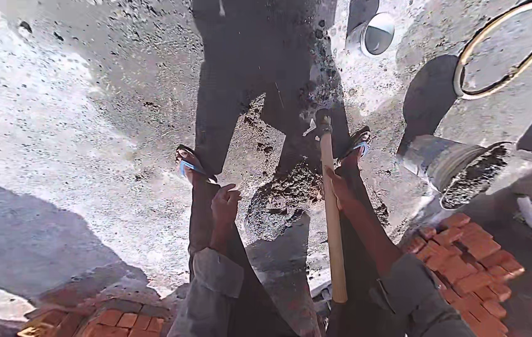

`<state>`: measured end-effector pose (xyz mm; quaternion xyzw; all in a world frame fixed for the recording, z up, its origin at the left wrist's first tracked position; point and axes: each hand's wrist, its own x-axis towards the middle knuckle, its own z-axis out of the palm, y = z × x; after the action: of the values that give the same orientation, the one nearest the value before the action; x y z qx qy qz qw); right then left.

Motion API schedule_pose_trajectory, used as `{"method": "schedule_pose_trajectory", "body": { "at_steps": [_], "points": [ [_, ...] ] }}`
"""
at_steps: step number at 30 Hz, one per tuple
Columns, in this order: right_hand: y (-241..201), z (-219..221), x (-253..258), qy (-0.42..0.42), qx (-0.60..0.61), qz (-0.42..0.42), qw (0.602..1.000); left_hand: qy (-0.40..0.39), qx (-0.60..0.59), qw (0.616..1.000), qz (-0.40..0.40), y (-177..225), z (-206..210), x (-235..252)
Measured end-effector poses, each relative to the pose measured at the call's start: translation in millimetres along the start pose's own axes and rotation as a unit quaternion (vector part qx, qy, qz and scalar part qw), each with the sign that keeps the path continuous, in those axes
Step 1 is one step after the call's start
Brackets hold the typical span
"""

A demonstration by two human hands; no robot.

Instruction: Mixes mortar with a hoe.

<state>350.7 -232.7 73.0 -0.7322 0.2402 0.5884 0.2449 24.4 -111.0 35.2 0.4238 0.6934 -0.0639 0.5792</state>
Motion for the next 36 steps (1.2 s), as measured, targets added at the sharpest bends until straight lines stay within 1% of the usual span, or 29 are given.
{"method": "schedule_pose_trajectory", "body": {
  "at_steps": [2, 4, 7, 9, 10, 12, 14, 17, 20, 22, 23, 25, 29, 30, 32, 34, 36],
  "points": [
    [-18, -37, -14, -0.005, 0.063, -0.021, 0.998, -0.029, 0.045, 0.998, -0.013, -4, 19, -23],
    [-35, -86, -30, -0.006, 0.121, -0.049, 0.991, -0.05, 0.078, 0.995, -0.034, -9, 37, -38],
    [-65, -169, -68, 0.029, 0.166, -0.109, 0.98, -0.057, 0.113, 0.99, -0.06, -6, 63, -45],
    [-76, -221, -99, 0.062, 0.199, -0.151, 0.966, -0.055, 0.135, 0.987, -0.066, -4, 71, -50],
    [-80, -248, -117, 0.09, 0.227, -0.183, 0.952, -0.061, 0.139, 0.987, -0.059, 2, 77, -49],
    [-81, -308, -156, 0.16, 0.271, -0.268, 0.911, -0.097, 0.133, 0.986, -0.03, 18, 103, -39],
    [-66, -350, -190, 0.249, 0.287, -0.337, 0.861, -0.132, 0.144, 0.981, -0.006, 31, 115, -34],
    [-37, -387, -213, 0.376, 0.299, -0.398, 0.781, -0.154, 0.184, 0.971, 0.01, 57, 120, -26],
    [-10, -419, -209, 0.487, 0.31, -0.429, 0.695, -0.146, 0.204, 0.968, 0.026, 77, 125, -18],
    [9, -447, -199, 0.532, 0.305, -0.445, 0.652, -0.136, 0.218, 0.966, 0.025, 86, 126, -14],
    [13, -461, -196, 0.547, 0.303, -0.451, 0.637, -0.132, 0.222, 0.966, 0.026, 89, 127, -12],
    [11, -481, -196, 0.562, 0.304, -0.451, 0.623, -0.128, 0.222, 0.966, 0.025, 93, 124, -7],
    [-4, -492, -209, 0.598, 0.329, -0.451, 0.575, -0.126, 0.215, 0.968, 0.015, 83, 114, -5],
    [-7, -492, -211, 0.599, 0.329, -0.453, 0.573, -0.124, 0.21, 0.97, 0.016, 81, 114, -5],
    [-14, -488, -215, 0.583, 0.315, -0.458, 0.593, -0.121, 0.191, 0.974, 0.009, 74, 116, -7],
    [-16, -473, -221, 0.545, 0.287, -0.465, 0.636, -0.12, 0.179, 0.977, -0.001, 72, 118, -14],
    [-21, -450, -224, 0.492, 0.253, -0.466, 0.69, -0.127, 0.169, 0.977, -0.007, 72, 121, -23]
  ]
}}
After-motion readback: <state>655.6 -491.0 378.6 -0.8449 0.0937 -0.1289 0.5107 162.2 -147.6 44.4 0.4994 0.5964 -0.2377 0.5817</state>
